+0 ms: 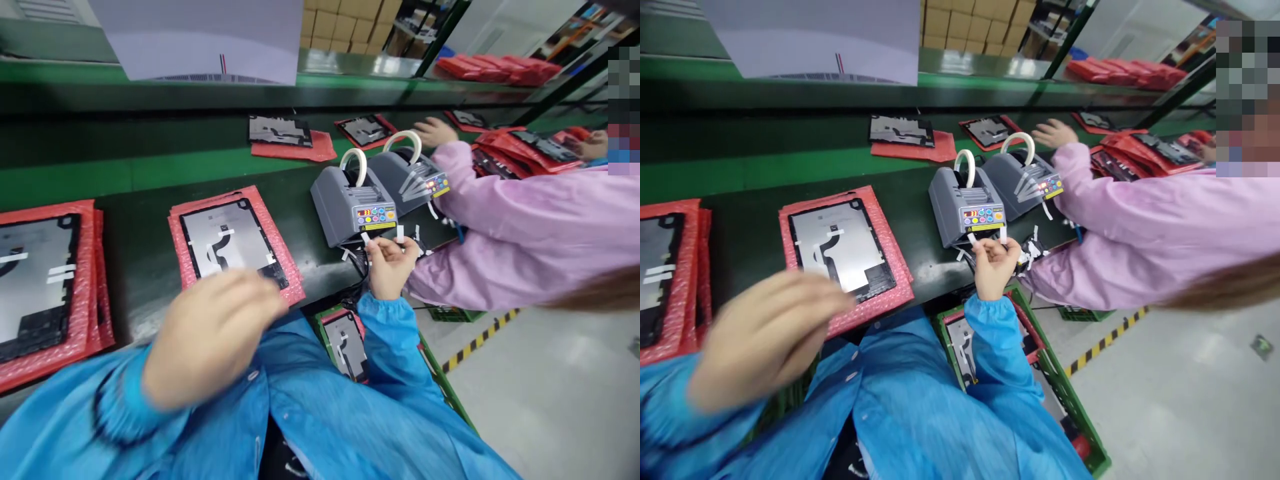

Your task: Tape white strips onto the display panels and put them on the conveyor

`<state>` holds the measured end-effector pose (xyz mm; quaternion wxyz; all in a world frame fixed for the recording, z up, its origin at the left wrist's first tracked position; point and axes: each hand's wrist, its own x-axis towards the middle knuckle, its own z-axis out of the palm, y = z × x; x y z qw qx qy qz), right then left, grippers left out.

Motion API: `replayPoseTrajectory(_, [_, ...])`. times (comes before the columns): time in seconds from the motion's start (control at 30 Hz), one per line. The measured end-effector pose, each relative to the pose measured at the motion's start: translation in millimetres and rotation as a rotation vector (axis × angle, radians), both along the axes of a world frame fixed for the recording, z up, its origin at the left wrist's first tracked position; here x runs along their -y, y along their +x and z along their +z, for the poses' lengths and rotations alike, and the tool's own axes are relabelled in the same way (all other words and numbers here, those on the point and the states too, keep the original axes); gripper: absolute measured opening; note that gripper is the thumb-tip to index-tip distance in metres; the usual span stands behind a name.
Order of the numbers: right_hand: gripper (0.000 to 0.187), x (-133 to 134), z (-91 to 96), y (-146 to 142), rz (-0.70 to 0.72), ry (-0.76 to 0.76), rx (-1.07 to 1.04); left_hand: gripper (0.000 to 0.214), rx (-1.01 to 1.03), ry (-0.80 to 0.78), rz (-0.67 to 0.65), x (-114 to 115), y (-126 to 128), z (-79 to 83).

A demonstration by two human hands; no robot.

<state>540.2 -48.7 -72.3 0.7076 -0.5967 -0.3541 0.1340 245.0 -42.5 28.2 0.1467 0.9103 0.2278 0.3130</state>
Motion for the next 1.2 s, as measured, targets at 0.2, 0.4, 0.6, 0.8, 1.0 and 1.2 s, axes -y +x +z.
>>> replayPoseTrajectory(0.2, [0.046,-1,30.4,-52,0.587,-0.135,0.131,0.022,-0.066,-0.199,0.000,-72,38,-30.5])
replayPoseTrajectory(0.4, [0.041,-33,32.2,-81,0.834,-0.202,0.207,0.014,-0.059,-0.429,0.088,-85,35,-47.2])
replayPoseTrajectory(0.6, [0.047,-59,22.2,-83,0.799,-0.253,0.045,0.018,0.037,-0.750,0.286,-93,22,-55.5])
replayPoseTrajectory(0.8, [0.048,-72,17.1,-92,0.882,-0.303,-0.036,0.019,0.050,-0.811,0.293,-98,20,-61.5])
replayPoseTrajectory(1.0, [0.049,-89,6.5,-95,0.857,-0.402,-0.003,0.022,-0.131,-0.691,0.430,-105,24,-71.0])
replayPoseTrajectory(1.2, [0.046,-103,-7.1,-98,0.806,-0.537,0.095,0.023,-0.411,-0.517,0.532,-107,32,-73.4])
